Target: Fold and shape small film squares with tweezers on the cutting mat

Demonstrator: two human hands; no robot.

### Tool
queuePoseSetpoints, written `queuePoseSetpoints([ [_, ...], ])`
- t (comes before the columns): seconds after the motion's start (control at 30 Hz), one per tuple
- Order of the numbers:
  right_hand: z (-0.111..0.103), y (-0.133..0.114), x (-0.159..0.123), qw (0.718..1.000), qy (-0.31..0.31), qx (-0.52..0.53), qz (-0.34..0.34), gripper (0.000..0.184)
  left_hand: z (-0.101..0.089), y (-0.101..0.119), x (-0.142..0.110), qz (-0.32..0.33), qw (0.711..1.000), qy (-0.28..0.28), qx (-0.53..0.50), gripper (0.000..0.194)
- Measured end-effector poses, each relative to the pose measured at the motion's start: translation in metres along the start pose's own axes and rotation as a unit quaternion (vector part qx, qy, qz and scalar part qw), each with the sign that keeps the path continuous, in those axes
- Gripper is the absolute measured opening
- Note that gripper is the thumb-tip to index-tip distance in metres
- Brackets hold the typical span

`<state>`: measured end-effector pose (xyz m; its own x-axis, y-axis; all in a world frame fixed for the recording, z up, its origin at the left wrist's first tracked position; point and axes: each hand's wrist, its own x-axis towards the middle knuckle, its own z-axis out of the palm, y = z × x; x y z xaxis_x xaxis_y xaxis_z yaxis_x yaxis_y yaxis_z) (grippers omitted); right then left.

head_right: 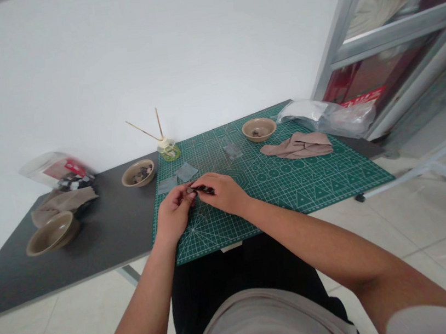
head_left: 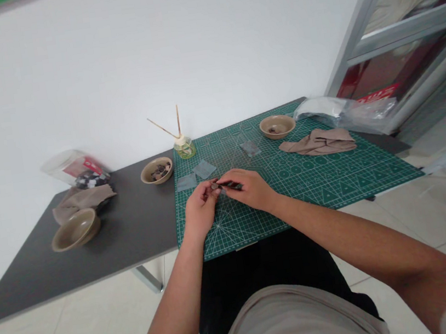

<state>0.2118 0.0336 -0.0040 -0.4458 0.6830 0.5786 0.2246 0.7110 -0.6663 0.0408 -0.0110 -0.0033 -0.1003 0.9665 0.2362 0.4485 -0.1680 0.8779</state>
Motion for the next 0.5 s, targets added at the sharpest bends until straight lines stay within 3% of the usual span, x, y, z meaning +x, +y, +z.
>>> queuePoseSetpoints([
  [0.17,-0.0016,0.0022,0.0030,0.998,-0.019,0.049,0.040,0.017,-0.0005,-0.0021,-0.0005,0.005,1.000,-0.024,0.004,0.018],
  [0.5,-0.0038,0.0040,0.0055,0.994,-0.035,0.051,0.095,0.011,0.0004,-0.0064,-0.0007,-0.004,1.000,-0.019,0.010,0.014],
])
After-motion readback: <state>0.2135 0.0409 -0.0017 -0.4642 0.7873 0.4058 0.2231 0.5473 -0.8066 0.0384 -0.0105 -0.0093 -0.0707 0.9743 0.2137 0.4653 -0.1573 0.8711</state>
